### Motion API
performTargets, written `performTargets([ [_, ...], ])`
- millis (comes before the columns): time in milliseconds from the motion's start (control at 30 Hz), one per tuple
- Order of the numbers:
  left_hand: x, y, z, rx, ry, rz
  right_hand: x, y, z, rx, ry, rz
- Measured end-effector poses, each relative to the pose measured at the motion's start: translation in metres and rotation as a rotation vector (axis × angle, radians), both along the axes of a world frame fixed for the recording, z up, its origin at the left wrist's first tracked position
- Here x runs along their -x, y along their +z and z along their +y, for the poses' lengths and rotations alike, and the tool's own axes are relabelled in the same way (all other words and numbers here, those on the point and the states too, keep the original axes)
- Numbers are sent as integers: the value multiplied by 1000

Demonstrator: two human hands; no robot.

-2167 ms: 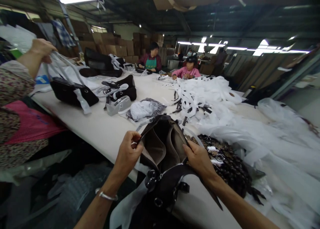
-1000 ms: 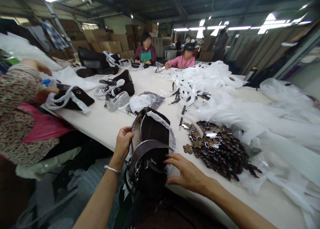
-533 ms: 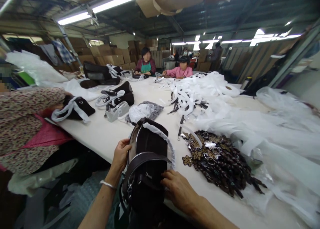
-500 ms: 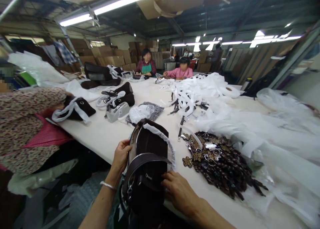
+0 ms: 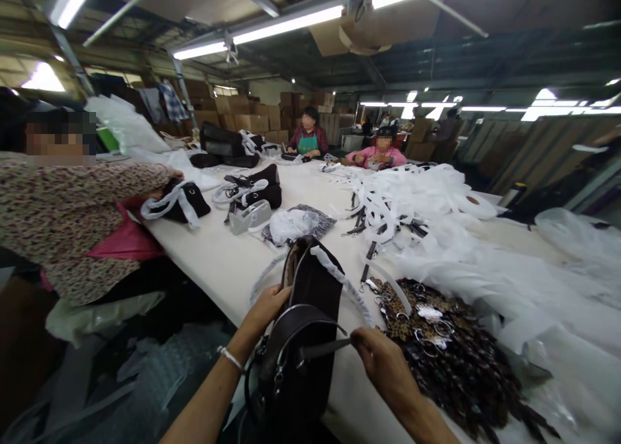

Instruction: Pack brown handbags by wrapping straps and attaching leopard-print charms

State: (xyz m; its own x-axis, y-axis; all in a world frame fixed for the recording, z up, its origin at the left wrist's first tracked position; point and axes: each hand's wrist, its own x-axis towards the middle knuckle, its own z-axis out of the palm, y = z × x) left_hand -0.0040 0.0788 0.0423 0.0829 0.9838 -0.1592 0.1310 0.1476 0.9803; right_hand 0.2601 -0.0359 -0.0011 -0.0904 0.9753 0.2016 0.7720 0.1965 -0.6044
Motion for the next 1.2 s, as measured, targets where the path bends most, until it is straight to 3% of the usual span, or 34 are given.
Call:
performTargets([
  [100,-12,2,-10,130,-117,-175,-14,9,12,87,-121,214],
  [167,-24,4,-18,170,-120,-299,-14,21,13,214,-160,427],
  [267,-47,9,-30,175,-64,-384,-8,44,4,396,-121,803],
  [367,-72,16,-40,158,-68,-479,-5,70,-5,460,-87,954],
  [500,-95,22,-47,139,-66,-576,-17,96,-4,418,-150,871],
  [667,-106,17,-45,165,-80,-599,-39,108,0,196,-320,799],
  [833,-107,11,-38,170,-205,-473,-35,107,-10,122,-285,446],
  [967,-100,2,-38,140,-379,-321,-20,100,-12,58,-275,148],
  [1200,-78,-23,-57,-199,-624,114,-31,84,1,100,-417,113],
])
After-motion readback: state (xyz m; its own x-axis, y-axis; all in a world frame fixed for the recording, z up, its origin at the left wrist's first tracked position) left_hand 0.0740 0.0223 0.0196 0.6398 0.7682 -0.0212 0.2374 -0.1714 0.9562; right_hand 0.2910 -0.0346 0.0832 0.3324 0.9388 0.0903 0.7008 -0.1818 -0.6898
